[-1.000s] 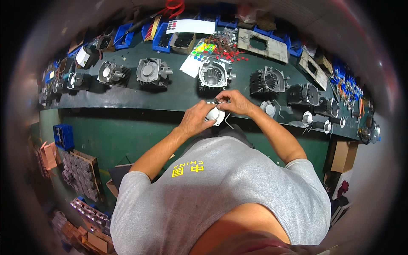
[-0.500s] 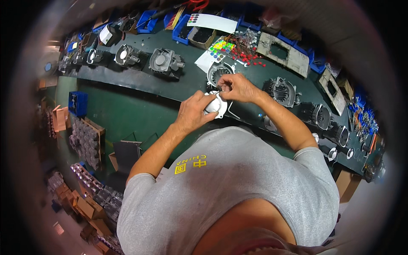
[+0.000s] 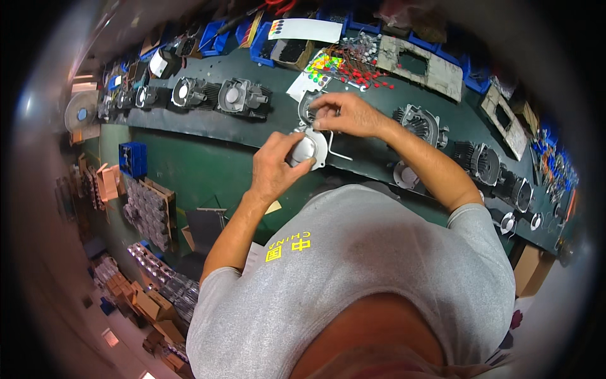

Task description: The person assembles small electrical components on a workbench. They place white circular parts into metal housings, then use a cordless drill to fasten screws into each unit. The person handles several units sequentially, moving them along the bench as they work.

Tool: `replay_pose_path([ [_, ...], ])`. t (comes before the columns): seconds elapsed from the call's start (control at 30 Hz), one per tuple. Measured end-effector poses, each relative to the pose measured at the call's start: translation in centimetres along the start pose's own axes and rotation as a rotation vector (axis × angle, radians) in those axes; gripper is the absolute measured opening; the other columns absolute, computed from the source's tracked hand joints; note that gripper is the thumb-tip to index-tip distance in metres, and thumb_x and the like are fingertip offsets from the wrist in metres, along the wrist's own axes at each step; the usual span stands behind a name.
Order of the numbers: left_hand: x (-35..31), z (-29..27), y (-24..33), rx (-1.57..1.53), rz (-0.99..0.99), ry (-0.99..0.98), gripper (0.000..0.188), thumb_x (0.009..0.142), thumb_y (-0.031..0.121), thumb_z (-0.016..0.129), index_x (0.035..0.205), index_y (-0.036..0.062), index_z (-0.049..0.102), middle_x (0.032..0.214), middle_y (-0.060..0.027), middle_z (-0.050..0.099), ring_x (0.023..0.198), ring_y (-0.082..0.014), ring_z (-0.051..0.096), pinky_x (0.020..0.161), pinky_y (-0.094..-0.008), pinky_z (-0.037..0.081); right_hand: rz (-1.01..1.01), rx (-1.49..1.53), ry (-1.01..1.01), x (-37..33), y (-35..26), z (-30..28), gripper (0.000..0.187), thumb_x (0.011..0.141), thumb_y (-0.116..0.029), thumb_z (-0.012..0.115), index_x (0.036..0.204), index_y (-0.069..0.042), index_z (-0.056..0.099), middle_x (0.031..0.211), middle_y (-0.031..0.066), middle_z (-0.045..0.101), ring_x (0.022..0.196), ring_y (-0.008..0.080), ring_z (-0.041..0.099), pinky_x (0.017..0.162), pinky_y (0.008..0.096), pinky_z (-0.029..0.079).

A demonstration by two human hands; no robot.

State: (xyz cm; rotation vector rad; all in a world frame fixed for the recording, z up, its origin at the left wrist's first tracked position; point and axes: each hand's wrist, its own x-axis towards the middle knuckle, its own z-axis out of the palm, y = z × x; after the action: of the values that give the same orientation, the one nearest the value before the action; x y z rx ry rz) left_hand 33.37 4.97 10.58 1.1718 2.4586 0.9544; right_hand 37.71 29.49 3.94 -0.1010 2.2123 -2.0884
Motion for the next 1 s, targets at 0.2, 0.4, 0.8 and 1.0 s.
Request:
replay_pose_path([
  [0.2, 2.7, -0.4, -0.1, -0.037, -0.047, 0.273, 0.047, 0.072, 0.01, 0.084, 0.115, 0.0018, 0.068, 0.098, -0.0099, 0.065, 0.083, -0.0187, 0.065, 0.074, -0.0307, 0.055, 0.116, 0.224, 0.451, 1.3, 2.7, -3.3, 0.027, 0.096, -0.023, 0.068, 0.105, 0.003, 0.069, 0.076, 0.0019, 0.065, 0.063, 0.0061, 0.059, 0.053, 0.0228, 0.05],
  [0.4, 4.9, 3.8, -3.2, -0.05, -0.126, 0.297, 0.048, 0.073, 0.015, 0.087, 0.116, 0.0031, 0.068, 0.099, -0.0091, 0.065, 0.085, -0.0186, 0.065, 0.074, -0.0305, 0.055, 0.2, 0.21, 0.47, 1.3, 3.5, -4.5, 0.026, 0.098, -0.023, 0.066, 0.107, 0.001, 0.069, 0.086, 0.0021, 0.067, 0.072, 0.0076, 0.063, 0.059, 0.0229, 0.055],
  [0.8, 6.9, 7.7, -6.1, 0.145, -0.052, 0.125, 0.052, 0.073, 0.026, 0.083, 0.119, 0.0075, 0.067, 0.099, -0.0167, 0.063, 0.091, -0.0377, 0.065, 0.079, -0.0472, 0.053, -0.032, -0.27, 0.136, 5.4, 7.1, -5.3, 0.032, 0.086, -0.009, 0.069, 0.116, 0.001, 0.071, 0.101, 0.0142, 0.075, 0.095, 0.0214, 0.072, 0.088, 0.0347, 0.056],
  [1.0, 8.1, 8.5, -6.0, 0.2, -0.124, 0.052, 0.049, 0.075, 0.029, 0.082, 0.118, 0.0082, 0.07, 0.105, -0.019, 0.065, 0.097, -0.0385, 0.066, 0.083, -0.0471, 0.054, -0.051, -0.48, -0.078, 8.0, 8.0, -5.7, 0.038, 0.082, -0.004, 0.067, 0.12, 0.0, 0.068, 0.102, 0.0143, 0.073, 0.096, 0.0233, 0.069, 0.089, 0.0364, 0.055],
])
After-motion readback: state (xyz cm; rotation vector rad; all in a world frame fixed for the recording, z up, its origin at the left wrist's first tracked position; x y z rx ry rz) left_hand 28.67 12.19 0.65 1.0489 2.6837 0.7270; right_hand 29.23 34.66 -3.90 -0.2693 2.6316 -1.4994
